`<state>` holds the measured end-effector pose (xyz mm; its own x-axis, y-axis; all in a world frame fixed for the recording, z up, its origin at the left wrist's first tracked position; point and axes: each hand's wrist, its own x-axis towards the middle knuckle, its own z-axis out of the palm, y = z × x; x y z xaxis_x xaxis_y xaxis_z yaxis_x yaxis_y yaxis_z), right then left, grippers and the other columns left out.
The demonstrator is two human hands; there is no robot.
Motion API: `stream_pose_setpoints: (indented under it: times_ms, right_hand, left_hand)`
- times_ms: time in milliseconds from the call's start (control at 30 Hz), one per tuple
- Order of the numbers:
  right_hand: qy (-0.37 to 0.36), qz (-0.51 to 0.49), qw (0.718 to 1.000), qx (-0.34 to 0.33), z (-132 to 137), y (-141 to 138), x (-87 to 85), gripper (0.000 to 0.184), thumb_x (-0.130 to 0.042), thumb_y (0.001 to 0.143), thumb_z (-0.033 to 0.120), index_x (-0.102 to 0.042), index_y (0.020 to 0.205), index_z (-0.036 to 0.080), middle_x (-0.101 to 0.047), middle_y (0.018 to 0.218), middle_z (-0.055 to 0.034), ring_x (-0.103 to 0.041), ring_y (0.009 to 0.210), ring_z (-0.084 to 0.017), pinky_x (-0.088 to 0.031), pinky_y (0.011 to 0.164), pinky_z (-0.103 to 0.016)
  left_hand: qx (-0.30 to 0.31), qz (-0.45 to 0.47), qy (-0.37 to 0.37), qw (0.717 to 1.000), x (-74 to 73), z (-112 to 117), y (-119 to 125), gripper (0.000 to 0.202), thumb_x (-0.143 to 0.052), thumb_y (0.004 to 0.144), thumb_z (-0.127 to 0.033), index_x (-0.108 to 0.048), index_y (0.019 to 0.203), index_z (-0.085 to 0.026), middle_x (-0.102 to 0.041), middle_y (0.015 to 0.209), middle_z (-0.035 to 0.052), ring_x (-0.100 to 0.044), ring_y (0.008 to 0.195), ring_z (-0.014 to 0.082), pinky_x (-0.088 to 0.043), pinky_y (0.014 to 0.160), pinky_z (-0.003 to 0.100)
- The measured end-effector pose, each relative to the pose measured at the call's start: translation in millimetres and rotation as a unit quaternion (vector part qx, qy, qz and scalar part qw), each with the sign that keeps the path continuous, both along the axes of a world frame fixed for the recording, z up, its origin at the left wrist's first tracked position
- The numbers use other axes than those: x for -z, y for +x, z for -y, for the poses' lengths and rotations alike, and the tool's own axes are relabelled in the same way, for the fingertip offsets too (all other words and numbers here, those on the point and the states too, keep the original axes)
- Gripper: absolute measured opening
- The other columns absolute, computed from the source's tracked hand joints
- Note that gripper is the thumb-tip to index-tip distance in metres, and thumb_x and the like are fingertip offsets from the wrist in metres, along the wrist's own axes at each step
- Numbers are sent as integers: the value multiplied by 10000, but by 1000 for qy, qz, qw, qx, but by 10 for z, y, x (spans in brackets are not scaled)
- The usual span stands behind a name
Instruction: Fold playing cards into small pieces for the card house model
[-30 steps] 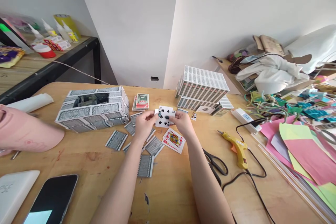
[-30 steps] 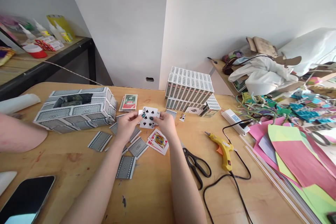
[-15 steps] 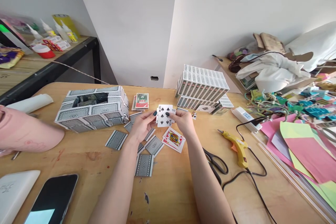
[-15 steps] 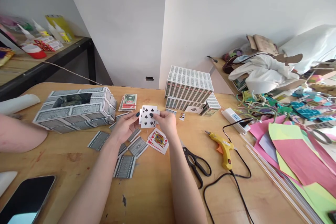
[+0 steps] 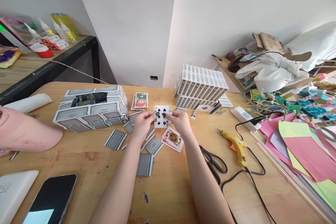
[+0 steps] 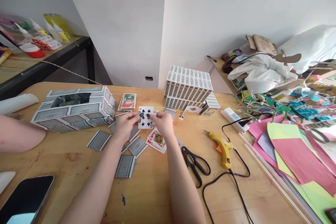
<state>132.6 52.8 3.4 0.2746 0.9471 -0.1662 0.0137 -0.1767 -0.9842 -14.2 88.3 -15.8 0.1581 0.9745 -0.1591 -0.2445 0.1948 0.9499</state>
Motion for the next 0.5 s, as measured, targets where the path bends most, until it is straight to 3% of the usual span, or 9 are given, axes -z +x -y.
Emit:
stream_pose_setpoints:
  times_ms: [133,200,367,500]
  right_hand:
    - [-25,-175,981,-83,38,75,-66,318,-676,641,465,-661,699,152,-681,690,-55,-655,687,-194,-531,661,-320]
    - [-31,-211,972,-99,55,119,-85,311,-722,606,428,-663,722,147,-687,704,-60,-661,702,-187,-530,697,-322]
    - [-34,-197,980,-17,28,104,-30,303,-794,493,349,-636,652,145,-669,627,-31,-635,583,-150,-527,627,-297]
    - [-26,-141,989,22,-10,25,20,277,-770,500,336,-565,568,163,-635,565,-9,-596,520,-136,-510,554,-284]
  left_hand:
    - [-31,-13,23,999,68,-26,18,265,-740,555,-340,-686,714,-135,-665,703,29,-590,652,147,-486,636,272]
    - [-28,-14,22,999,65,-23,26,280,-738,555,-350,-689,724,-132,-669,707,38,-593,654,156,-489,629,280]
    - [7,-16,16,1000,17,10,46,324,-735,558,-358,-700,786,-131,-677,724,52,-602,659,169,-491,616,288]
    - [-15,-37,46,998,59,10,56,311,-722,577,-312,-706,842,-150,-681,780,44,-596,688,159,-478,640,276]
